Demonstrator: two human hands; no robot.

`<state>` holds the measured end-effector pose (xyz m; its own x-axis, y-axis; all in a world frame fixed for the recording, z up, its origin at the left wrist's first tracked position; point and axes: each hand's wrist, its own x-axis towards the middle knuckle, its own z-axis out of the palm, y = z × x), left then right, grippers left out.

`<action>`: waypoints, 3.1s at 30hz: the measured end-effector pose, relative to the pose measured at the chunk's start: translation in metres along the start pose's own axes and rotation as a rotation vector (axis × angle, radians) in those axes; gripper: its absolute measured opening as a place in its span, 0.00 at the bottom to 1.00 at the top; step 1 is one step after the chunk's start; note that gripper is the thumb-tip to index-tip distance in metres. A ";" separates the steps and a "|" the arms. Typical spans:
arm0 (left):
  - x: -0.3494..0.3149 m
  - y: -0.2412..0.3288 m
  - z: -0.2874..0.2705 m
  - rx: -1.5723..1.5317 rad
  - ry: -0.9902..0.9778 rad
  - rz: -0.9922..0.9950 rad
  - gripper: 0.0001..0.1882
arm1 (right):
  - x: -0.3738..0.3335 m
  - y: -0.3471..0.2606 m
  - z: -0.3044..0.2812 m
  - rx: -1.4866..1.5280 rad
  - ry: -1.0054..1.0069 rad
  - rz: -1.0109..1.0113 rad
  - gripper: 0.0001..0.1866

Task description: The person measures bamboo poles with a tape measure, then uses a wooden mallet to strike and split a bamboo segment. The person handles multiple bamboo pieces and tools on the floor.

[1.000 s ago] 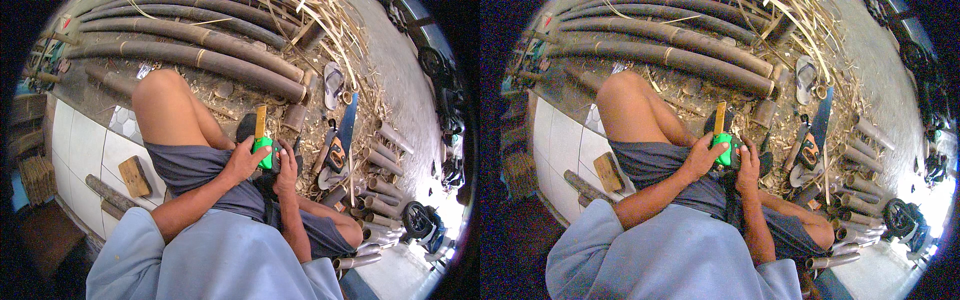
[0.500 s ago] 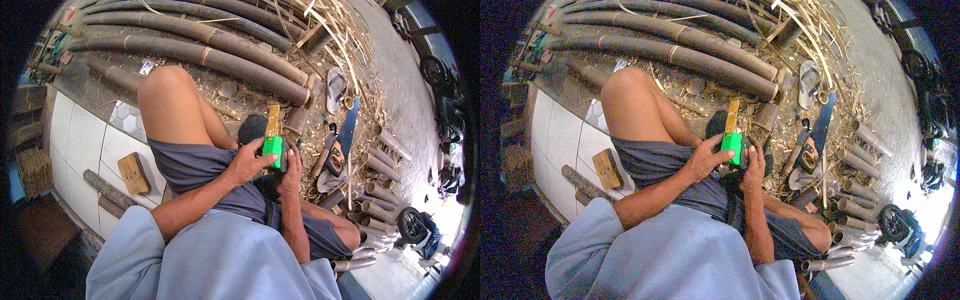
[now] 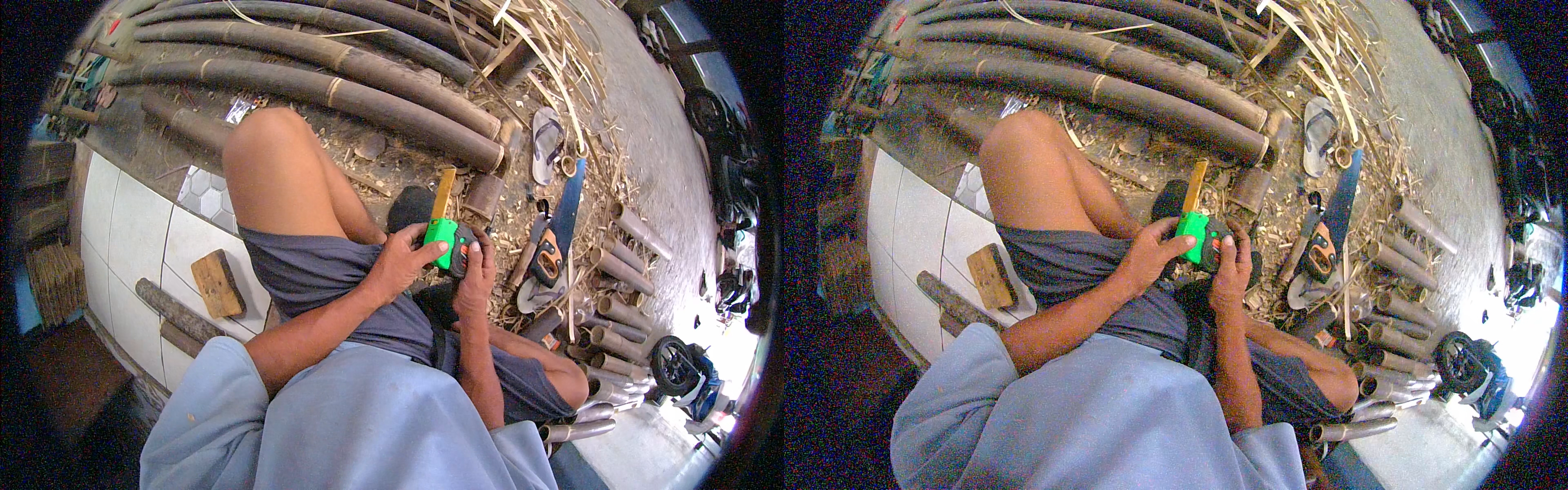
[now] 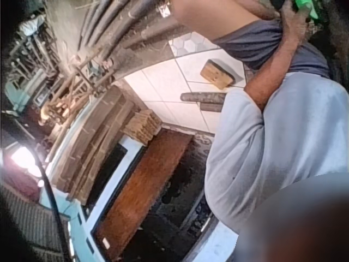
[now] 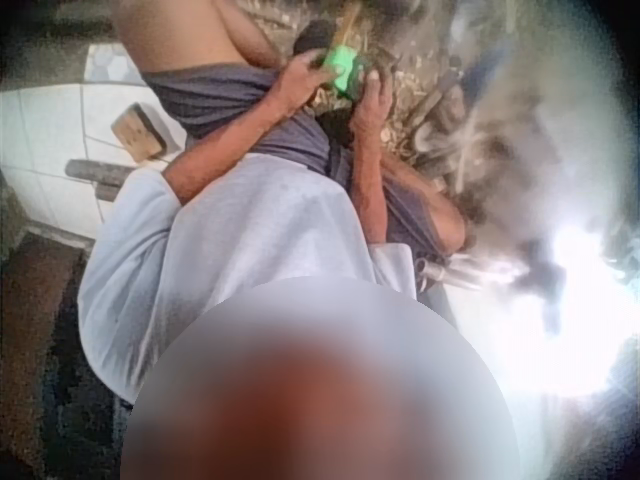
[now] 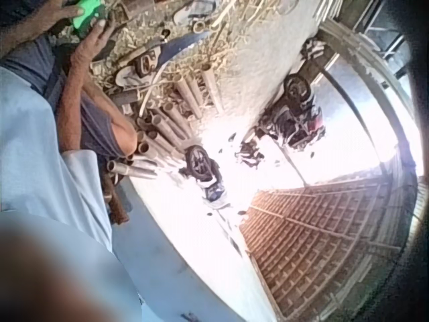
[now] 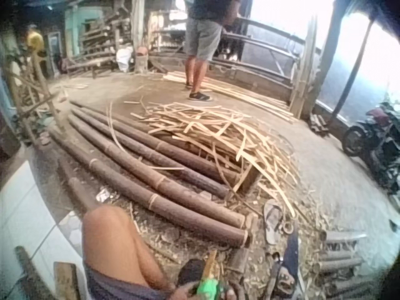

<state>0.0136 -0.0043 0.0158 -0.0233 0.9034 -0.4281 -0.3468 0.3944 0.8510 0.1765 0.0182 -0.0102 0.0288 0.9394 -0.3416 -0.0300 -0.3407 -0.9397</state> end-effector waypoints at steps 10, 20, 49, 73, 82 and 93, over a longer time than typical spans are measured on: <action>0.006 -0.005 -0.005 0.012 0.124 -0.108 0.20 | -0.008 -0.011 0.009 -0.053 0.019 0.032 0.23; 0.008 -0.011 -0.006 -0.107 0.065 -0.157 0.19 | 0.000 -0.002 -0.011 0.003 -0.150 0.138 0.20; 0.008 -0.011 -0.012 -0.253 0.011 -0.279 0.18 | -0.034 -0.072 -0.036 -0.815 -0.559 -0.634 0.31; 0.004 -0.013 -0.006 -0.150 -0.035 -0.335 0.20 | -0.026 -0.030 0.000 0.320 0.074 0.437 0.20; 0.005 -0.015 -0.008 -0.264 0.017 -0.416 0.23 | -0.022 -0.024 -0.005 0.410 -0.001 0.597 0.25; 0.003 -0.007 -0.003 -0.168 0.024 -0.444 0.24 | -0.014 -0.013 -0.012 0.579 -0.027 0.638 0.21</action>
<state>0.0131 -0.0051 0.0072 0.1409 0.6485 -0.7481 -0.4752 0.7072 0.5235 0.1885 0.0089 0.0065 -0.1909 0.5777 -0.7936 -0.5372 -0.7381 -0.4081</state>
